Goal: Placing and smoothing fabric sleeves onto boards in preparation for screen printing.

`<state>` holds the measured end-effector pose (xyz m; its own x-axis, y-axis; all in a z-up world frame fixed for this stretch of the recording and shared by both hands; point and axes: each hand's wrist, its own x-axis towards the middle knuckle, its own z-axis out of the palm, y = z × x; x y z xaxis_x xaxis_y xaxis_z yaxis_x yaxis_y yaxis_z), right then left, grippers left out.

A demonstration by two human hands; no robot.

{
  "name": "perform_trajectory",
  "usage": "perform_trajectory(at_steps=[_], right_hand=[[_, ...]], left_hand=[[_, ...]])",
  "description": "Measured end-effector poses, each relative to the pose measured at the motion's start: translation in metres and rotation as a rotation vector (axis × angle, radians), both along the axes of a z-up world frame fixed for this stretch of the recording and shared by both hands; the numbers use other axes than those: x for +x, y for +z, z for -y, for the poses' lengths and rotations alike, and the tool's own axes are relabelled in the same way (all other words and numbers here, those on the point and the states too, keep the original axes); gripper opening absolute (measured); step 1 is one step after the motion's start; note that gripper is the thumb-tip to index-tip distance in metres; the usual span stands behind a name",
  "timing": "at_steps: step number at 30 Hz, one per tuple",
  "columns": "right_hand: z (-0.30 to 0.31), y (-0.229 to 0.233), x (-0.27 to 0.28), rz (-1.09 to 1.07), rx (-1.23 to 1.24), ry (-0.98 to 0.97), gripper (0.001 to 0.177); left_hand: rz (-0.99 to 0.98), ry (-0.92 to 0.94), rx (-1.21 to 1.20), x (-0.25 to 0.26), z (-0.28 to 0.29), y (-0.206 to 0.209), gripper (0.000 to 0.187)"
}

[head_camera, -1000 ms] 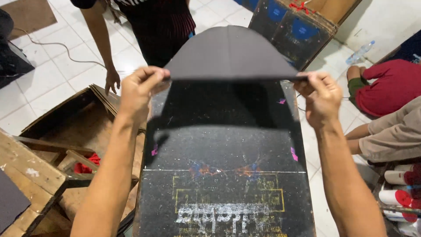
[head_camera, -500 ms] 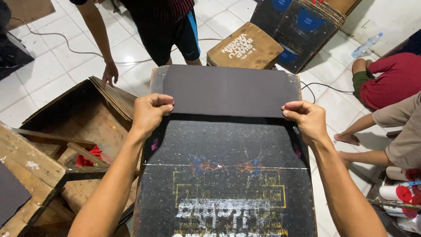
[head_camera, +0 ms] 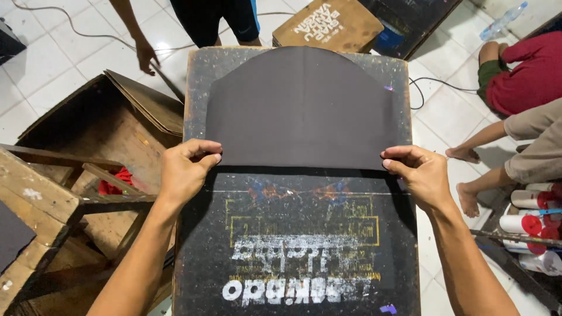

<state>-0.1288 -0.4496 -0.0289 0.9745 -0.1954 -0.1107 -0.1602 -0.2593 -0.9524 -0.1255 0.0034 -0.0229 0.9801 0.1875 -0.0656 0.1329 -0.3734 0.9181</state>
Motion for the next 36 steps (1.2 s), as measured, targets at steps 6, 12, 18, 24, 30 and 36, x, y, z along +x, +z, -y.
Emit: perform_trajectory(at_steps=[6,12,18,24,30,36], right_hand=[[-0.003,0.003,-0.022,-0.022,-0.022,0.004,0.032],[-0.007,0.006,-0.037,-0.02,-0.051,0.0,0.033],[-0.008,0.007,-0.044,-0.018,-0.07,-0.007,0.031],[0.006,0.008,-0.039,0.037,-0.218,-0.01,0.028],[0.02,0.018,0.038,0.395,-0.627,0.078,0.02],[0.016,0.013,0.086,0.136,-0.493,0.154,0.055]], left_hand=[[0.037,0.005,0.027,-0.021,0.001,-0.005,0.024],[0.132,-0.029,0.07,-0.034,0.0,-0.011,0.024],[0.2,-0.059,0.112,-0.04,0.001,-0.012,0.025],[0.202,0.014,0.146,-0.031,-0.004,0.003,0.026],[0.329,-0.035,0.287,0.045,-0.014,0.018,0.036],[0.166,-0.075,0.482,0.092,-0.005,0.003,0.049]])
